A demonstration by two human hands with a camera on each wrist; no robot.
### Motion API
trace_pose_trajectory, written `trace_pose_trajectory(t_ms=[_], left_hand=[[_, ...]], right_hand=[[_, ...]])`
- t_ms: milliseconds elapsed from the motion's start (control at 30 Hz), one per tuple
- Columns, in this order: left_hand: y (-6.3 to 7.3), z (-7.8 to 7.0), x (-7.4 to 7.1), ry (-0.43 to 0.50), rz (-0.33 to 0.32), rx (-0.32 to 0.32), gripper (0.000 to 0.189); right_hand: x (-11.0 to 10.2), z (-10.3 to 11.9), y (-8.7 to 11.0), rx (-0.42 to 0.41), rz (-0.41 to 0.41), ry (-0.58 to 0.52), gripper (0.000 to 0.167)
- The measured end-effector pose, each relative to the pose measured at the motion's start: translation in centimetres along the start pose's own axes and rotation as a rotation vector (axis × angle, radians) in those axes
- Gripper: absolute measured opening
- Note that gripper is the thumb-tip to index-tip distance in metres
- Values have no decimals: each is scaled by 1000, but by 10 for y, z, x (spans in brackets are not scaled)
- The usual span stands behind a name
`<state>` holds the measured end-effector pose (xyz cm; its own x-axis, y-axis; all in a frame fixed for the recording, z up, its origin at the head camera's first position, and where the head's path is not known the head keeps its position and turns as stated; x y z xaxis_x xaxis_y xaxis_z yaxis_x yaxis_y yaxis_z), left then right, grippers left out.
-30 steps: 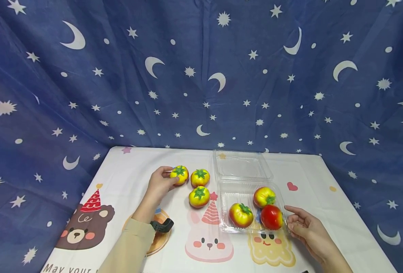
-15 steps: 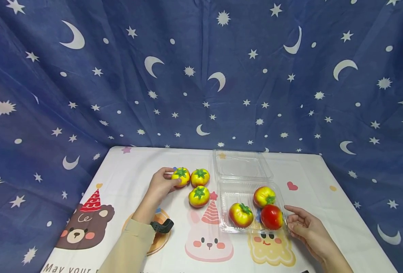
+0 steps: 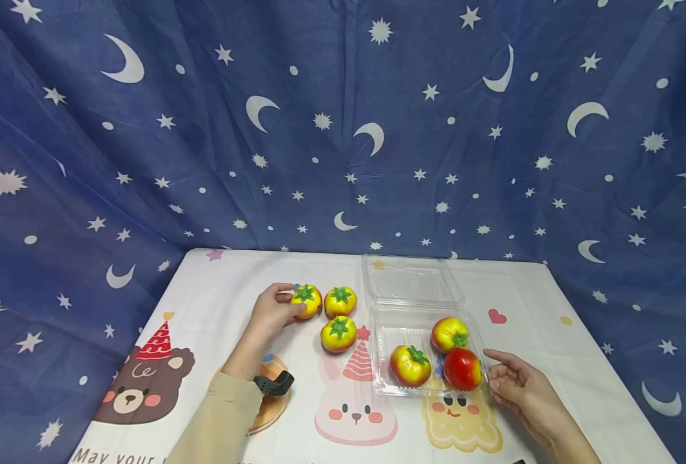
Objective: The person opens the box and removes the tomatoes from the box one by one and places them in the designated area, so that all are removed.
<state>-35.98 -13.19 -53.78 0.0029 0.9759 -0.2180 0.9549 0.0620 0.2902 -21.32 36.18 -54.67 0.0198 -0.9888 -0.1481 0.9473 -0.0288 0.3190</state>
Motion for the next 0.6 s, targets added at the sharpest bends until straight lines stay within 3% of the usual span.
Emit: trace_pose_trajectory(t_ms=[600], left_hand=[[2, -14, -16, 21, 6, 50, 70]], right_hand=[[0, 0, 1, -3, -5, -2, 69]])
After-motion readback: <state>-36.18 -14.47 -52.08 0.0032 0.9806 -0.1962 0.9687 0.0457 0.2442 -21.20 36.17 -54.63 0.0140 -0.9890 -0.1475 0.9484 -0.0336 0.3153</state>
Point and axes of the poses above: each hand's wrist, its own y-axis away from the middle knuckle, its own x-axis out of the palm, z = x × y, the point moved 9 cm from there along -y, towards the middle knuckle, and after that the axes turned 1 degree about z, right-handed, at the moved point
